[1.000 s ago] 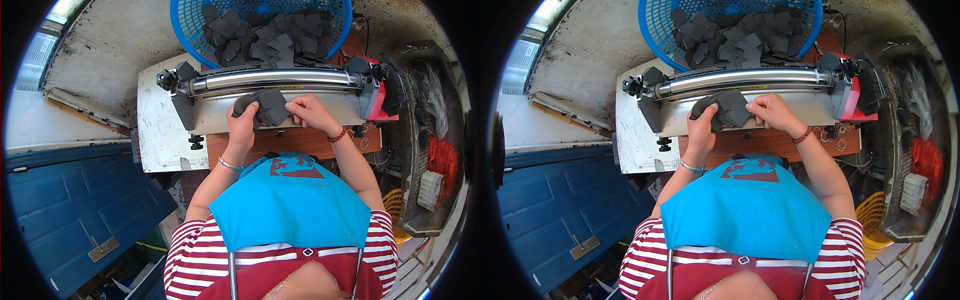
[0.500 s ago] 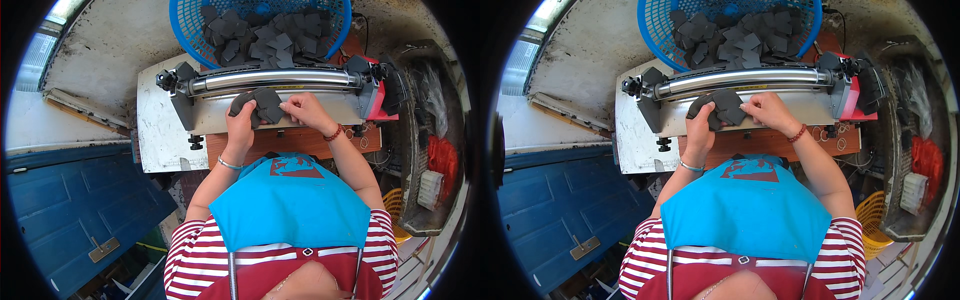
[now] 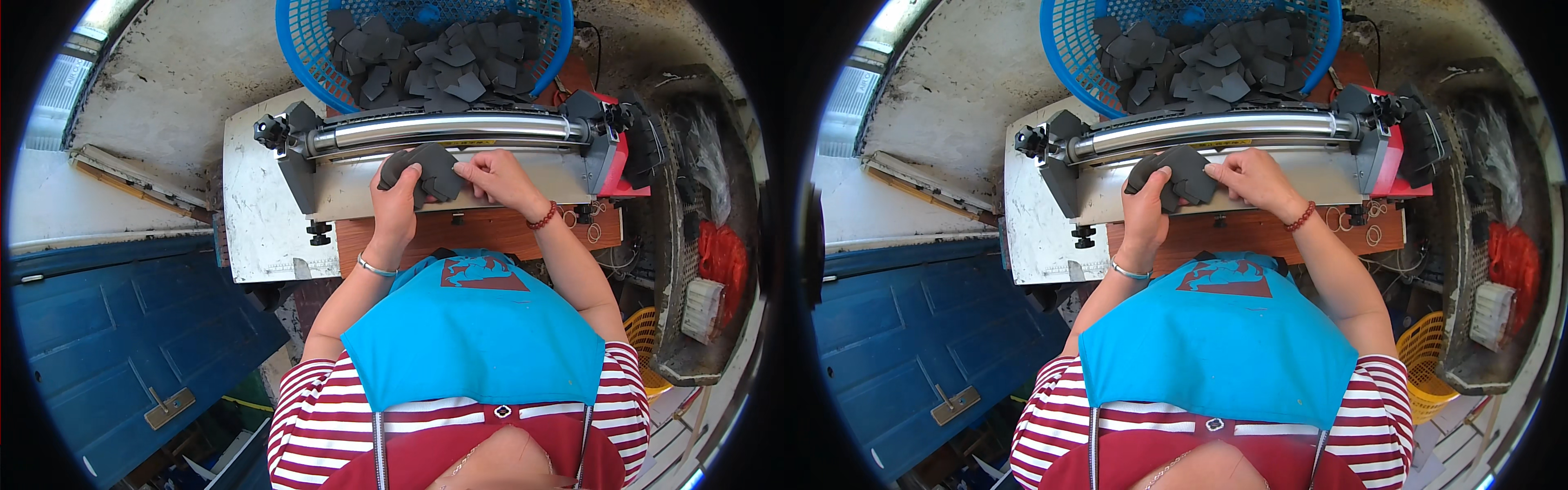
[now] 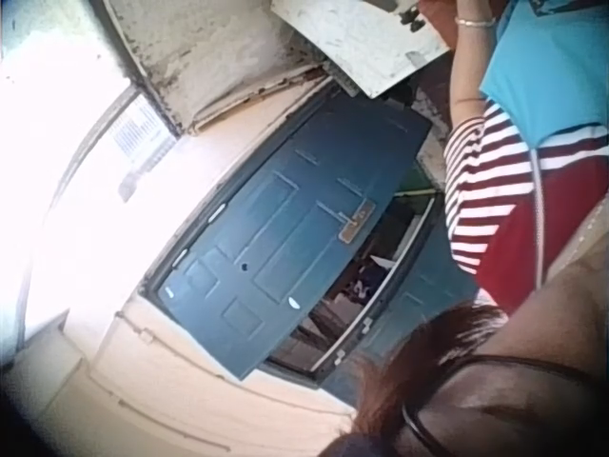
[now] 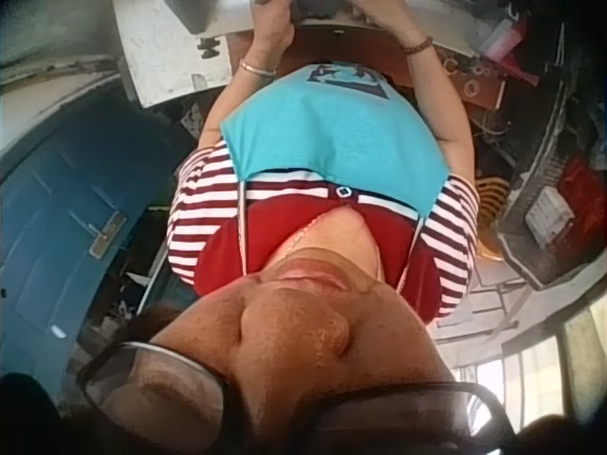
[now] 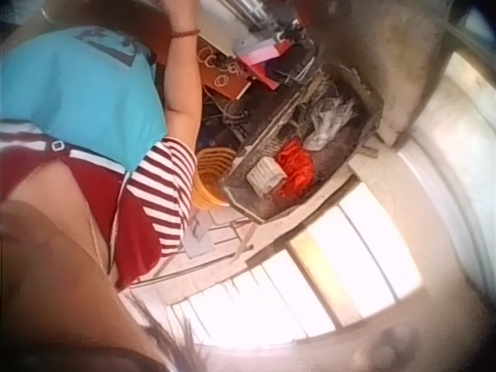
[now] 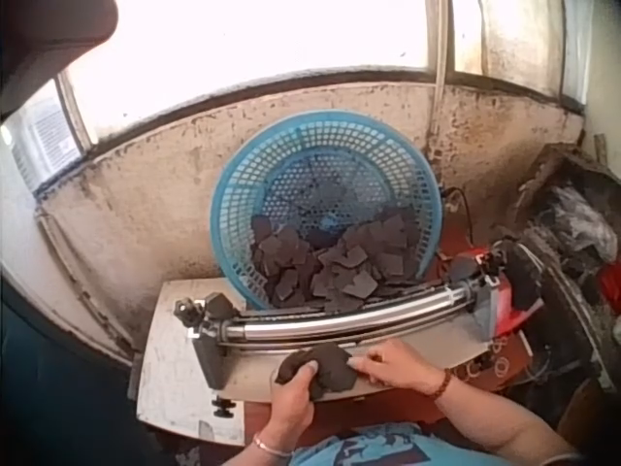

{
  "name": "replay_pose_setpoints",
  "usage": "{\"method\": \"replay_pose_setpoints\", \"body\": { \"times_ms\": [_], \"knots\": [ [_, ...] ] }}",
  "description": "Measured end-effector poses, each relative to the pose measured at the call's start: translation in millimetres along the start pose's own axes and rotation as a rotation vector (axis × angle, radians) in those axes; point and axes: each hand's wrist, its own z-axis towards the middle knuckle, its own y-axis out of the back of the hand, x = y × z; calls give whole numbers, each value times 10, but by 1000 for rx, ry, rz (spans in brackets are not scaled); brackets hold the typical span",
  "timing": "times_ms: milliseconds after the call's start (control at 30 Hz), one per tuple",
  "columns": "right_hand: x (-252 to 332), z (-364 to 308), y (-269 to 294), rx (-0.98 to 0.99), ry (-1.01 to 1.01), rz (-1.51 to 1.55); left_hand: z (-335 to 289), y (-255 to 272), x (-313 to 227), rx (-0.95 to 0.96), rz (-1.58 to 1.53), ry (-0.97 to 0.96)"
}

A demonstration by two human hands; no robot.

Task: Applying glue to small shoe components using a roller machine and then bundling them with a rubber band.

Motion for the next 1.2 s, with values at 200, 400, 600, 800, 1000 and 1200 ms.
{"method": "replay_pose_setpoints", "body": {
  "times_ms": [200, 400, 600, 800, 1000, 1200],
  "knots": [
    [-103, -27, 63, 136, 40, 75, 14, 50, -12, -50, -45, 4],
    [-240, 20, 338, -50, -125, -56, 40, 113, 36, -83, -8, -39],
    [-30, -44, 27, -74, -24, -37, 27, -15, 98, -61, -15, -25],
    [-96, -49, -15, 142, 69, 171, 22, 6, 48, -28, -106, 36],
    [-129, -69, 132, 191, -56, 157, -5, 35, 44, -64, -56, 42],
    [-311, 47, 408, -122, -127, -211, 8, 37, 20, -97, -2, -27]
  ]
}}
